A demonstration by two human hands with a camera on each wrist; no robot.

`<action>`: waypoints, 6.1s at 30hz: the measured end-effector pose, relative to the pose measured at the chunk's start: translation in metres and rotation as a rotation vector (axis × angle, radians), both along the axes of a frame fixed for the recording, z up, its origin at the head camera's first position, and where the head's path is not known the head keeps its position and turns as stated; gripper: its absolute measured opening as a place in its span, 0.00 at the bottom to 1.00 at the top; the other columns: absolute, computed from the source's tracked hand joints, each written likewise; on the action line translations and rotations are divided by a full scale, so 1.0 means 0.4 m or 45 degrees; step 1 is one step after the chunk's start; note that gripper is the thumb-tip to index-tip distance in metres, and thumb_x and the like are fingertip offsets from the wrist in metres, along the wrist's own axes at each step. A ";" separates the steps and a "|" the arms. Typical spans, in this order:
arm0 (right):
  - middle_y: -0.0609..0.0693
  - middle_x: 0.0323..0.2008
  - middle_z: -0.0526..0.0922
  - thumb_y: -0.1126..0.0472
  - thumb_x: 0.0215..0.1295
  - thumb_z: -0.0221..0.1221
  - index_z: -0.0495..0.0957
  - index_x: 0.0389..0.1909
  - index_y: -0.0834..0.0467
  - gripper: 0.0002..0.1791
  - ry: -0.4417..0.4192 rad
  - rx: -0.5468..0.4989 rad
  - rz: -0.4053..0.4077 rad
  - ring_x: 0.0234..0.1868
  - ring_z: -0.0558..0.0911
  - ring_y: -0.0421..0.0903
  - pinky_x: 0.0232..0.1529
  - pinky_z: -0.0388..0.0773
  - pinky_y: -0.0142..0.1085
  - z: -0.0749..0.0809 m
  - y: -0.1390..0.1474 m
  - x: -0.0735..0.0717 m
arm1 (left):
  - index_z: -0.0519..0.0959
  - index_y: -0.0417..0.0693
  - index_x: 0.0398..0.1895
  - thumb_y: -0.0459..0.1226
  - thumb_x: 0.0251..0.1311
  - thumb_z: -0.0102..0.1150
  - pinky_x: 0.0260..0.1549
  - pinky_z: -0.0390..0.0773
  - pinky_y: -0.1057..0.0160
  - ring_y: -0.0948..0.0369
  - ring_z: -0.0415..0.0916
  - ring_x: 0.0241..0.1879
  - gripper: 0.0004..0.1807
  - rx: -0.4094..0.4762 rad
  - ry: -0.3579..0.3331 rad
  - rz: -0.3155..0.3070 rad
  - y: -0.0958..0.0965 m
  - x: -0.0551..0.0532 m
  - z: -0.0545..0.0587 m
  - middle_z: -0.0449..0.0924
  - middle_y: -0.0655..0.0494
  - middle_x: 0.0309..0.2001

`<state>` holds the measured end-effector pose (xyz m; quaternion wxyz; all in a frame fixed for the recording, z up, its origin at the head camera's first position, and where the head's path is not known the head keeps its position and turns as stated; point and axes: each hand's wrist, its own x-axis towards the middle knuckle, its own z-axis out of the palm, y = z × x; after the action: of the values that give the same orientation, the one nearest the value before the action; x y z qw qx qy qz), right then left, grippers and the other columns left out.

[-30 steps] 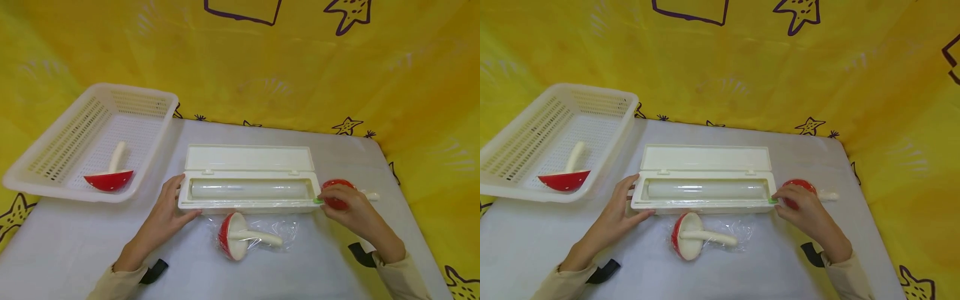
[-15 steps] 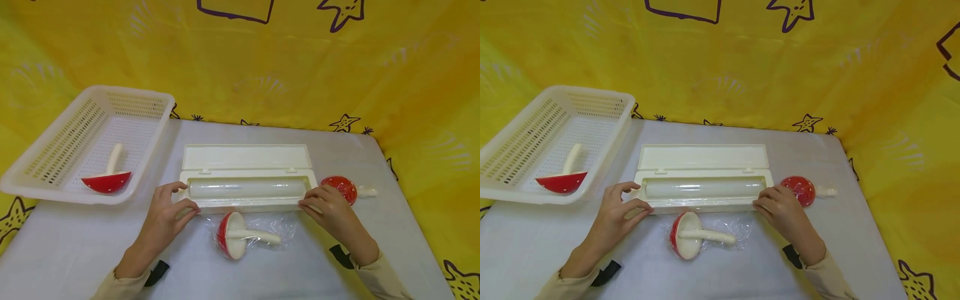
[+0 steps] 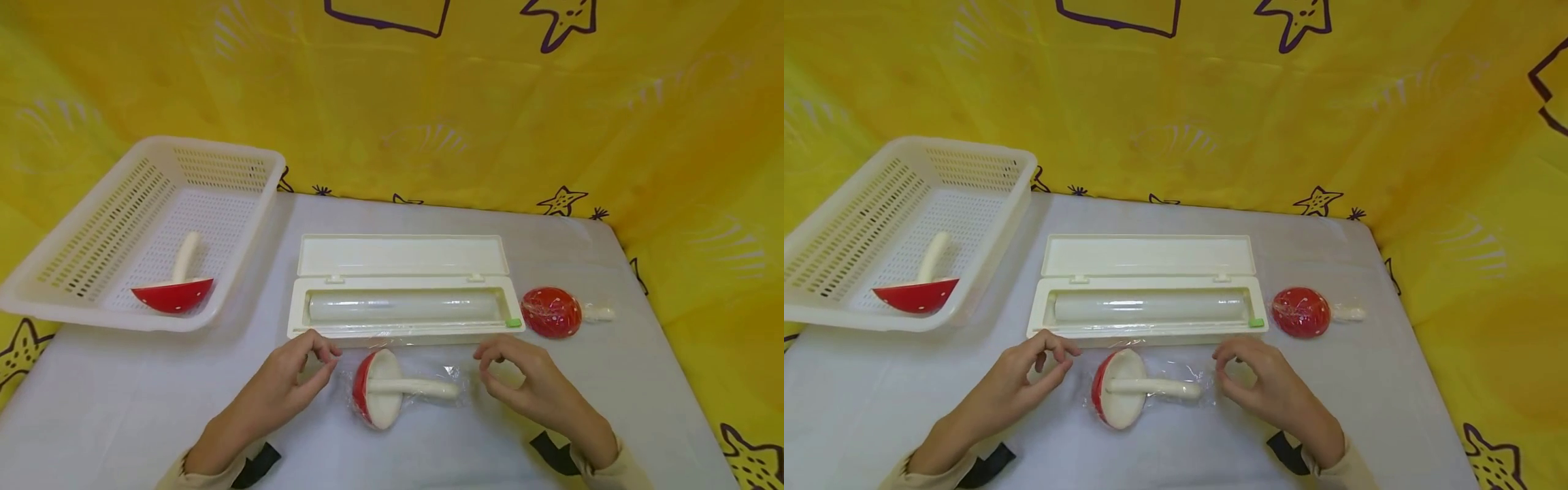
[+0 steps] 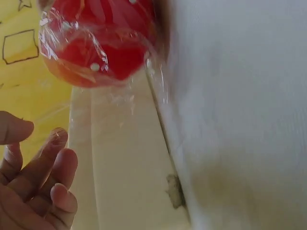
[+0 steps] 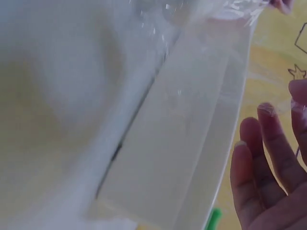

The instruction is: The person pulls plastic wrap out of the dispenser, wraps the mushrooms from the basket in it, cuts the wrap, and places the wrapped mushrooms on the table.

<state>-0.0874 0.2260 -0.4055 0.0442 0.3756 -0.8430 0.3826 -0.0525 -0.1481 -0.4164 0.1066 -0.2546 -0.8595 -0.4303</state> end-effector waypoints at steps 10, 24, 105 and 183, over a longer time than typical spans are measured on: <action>0.44 0.37 0.86 0.73 0.55 0.68 0.82 0.42 0.53 0.16 -0.200 -0.059 0.203 0.40 0.81 0.35 0.41 0.83 0.33 -0.023 -0.039 0.038 | 0.67 0.47 0.55 0.41 0.49 0.77 0.40 0.74 0.65 0.66 0.73 0.41 0.33 0.085 -0.330 -0.220 0.027 0.017 -0.013 0.78 0.64 0.40; 0.38 0.45 0.83 0.58 0.69 0.61 0.83 0.47 0.49 0.08 -0.320 0.138 0.510 0.48 0.79 0.33 0.51 0.79 0.31 -0.032 -0.099 0.082 | 0.72 0.51 0.59 0.35 0.53 0.73 0.31 0.76 0.69 0.71 0.73 0.31 0.30 0.036 -0.301 -0.278 0.053 0.010 -0.025 0.77 0.64 0.30; 0.70 0.46 0.78 0.73 0.48 0.69 0.76 0.48 0.70 0.23 -0.142 0.677 -0.604 0.44 0.75 0.70 0.47 0.70 0.65 -0.010 0.279 -0.056 | 0.84 0.50 0.43 0.34 0.37 0.82 0.19 0.75 0.67 0.59 0.78 0.31 0.25 -0.452 0.241 0.389 -0.032 -0.051 0.015 0.79 0.54 0.43; 0.63 0.50 0.85 0.65 0.62 0.66 0.82 0.50 0.67 0.17 -0.245 0.360 -0.419 0.55 0.81 0.60 0.61 0.74 0.54 0.033 -0.105 -0.374 | 0.82 0.41 0.44 0.38 0.54 0.72 0.39 0.77 0.48 0.49 0.69 0.44 0.16 -0.463 -0.025 0.311 -0.097 -0.395 0.012 0.83 0.48 0.41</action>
<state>-0.2371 0.1839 -0.3922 -0.0276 0.1973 -0.9384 0.2825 -0.2103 -0.1870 -0.4116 0.1018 -0.1595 -0.9483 -0.2546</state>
